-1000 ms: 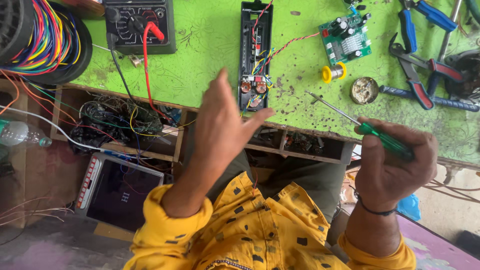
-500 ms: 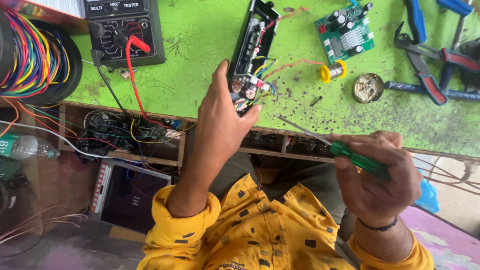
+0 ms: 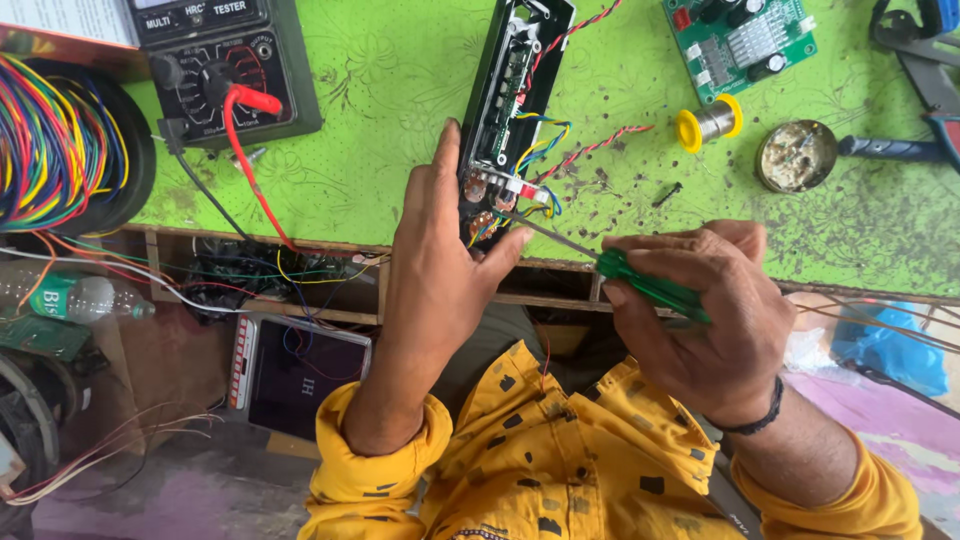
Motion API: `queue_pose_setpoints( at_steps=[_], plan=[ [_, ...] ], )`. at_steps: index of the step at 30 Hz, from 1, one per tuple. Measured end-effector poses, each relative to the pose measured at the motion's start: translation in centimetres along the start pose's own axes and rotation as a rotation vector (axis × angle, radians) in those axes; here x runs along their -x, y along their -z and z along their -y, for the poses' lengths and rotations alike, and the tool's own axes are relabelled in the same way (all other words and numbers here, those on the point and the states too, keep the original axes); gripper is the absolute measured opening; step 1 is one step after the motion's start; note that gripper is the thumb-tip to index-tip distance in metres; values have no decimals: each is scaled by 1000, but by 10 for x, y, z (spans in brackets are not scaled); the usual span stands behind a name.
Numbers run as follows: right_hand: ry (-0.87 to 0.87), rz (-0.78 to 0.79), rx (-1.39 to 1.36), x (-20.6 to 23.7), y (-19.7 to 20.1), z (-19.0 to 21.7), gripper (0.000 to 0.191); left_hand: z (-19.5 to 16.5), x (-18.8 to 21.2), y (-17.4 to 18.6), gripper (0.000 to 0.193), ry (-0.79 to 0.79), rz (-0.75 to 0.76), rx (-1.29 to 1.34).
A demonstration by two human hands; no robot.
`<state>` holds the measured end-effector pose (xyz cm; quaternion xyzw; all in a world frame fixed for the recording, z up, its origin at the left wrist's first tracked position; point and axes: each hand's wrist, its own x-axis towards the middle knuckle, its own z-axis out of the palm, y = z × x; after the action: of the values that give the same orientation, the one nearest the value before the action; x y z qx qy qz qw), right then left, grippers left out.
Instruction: The person works on a disassembled remote control, using a screwdriver to tighten screws on internal components and pliers to strip wire ends. They repeatedly adjust and reposition wires and small parts within the remote's housing.
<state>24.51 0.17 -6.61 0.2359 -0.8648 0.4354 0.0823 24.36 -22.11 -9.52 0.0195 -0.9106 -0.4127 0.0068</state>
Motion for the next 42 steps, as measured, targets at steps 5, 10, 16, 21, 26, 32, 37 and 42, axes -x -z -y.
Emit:
queue_pose_setpoints(
  at_steps=[5, 10, 16, 21, 26, 32, 37, 42],
  plan=[
    [-18, -57, -17, -1, 1, -2, 28, 7, -1, 9, 100, -39, 74, 81],
    [10, -52, -24, 0, 2, -3, 29, 10, 0, 8, 57, -61, 34, 117],
    [37, -31, -29, -2, -1, -9, 29, 9, -5, -2, 45, -51, -69, 68],
    [45, -4, -35, -5, -1, -10, 29, 6, -4, -6, 45, -67, -84, 5],
    [37, 32, -16, -10, -3, -11, 28, 4, -3, -8, 46, -54, -75, -49],
    [24, 71, -28, -13, -6, -12, 29, 4, -2, -8, 46, -70, -81, -16],
    [69, 79, -23, -14, -6, -11, 29, 3, -2, -9, 46, -81, -79, -50],
    [72, 82, 9, -15, -8, -12, 29, 2, -2, -8, 48, -71, -69, -44]
  ],
)
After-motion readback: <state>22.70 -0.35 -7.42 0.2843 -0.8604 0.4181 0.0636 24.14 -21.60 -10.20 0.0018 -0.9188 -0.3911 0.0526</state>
